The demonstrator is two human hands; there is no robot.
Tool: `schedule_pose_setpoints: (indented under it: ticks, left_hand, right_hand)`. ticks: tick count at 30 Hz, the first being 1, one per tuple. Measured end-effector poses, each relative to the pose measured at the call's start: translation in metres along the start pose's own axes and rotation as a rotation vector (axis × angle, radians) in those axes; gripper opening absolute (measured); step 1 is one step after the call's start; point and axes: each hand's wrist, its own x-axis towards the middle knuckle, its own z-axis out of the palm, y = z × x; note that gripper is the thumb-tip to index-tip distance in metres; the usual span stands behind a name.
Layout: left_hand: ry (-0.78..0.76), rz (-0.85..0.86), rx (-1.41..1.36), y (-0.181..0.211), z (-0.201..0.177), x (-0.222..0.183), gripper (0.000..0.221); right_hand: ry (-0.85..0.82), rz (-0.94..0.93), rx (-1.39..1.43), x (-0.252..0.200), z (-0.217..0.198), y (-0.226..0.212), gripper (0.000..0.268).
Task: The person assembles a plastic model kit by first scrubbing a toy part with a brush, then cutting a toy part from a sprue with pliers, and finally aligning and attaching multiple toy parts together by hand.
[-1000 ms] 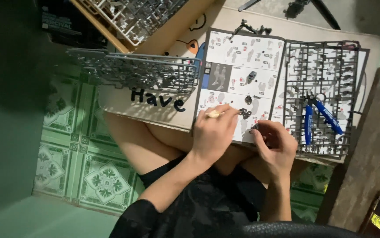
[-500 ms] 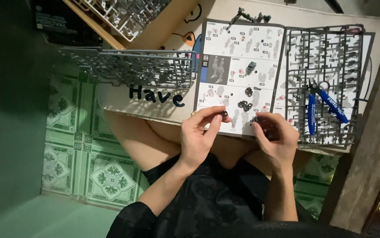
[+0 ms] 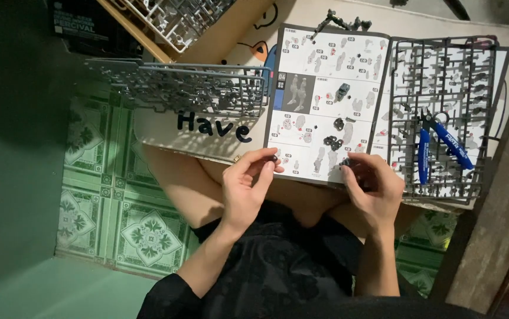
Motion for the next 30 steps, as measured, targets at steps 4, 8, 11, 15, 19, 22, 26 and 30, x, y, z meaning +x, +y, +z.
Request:
schedule_pose_setpoints:
  ticks: [4, 8, 11, 15, 19, 22, 26, 30]
  left_hand:
    - [-0.001, 0.002, -0.010, 0.004, -0.001, 0.004, 0.027]
    - [-0.008, 0.049, 0.080, 0.011, -0.001, 0.004, 0.030]
    - [-0.012, 0.104, 0.180, 0.020, 0.000, 0.005, 0.029]
    - [-0.014, 0.185, 0.412, 0.032, 0.000, 0.005, 0.027]
    - [0.013, 0.126, 0.369, 0.032, 0.001, 0.007, 0.024]
    - [0.033, 0.083, 0.346, 0.030, 0.003, 0.009, 0.021]
    - [-0.013, 0.148, 0.369, 0.030, -0.003, 0.009, 0.013]
    - [-0.009, 0.147, 0.366, 0.031, -0.006, 0.013, 0.013]
  right_hand:
    - [0.004, -0.038, -0.021, 0.000, 0.000, 0.003, 0.023]
    - [0.005, -0.073, -0.041, 0.000, 0.001, 0.005, 0.023]
    - [0.002, -0.039, -0.054, 0.000, 0.001, 0.003, 0.023]
    - [0.008, -0.038, -0.052, 0.001, 0.002, 0.001, 0.023]
    - [-0.010, -0.022, -0.021, -0.001, 0.001, 0.002, 0.023]
    - [-0.019, -0.032, -0.047, 0.001, 0.001, 0.005, 0.023]
    - [-0.031, -0.066, -0.075, 0.003, 0.000, 0.008, 0.023]
    - [-0.023, -0.057, -0.046, 0.001, 0.000, 0.004, 0.023]
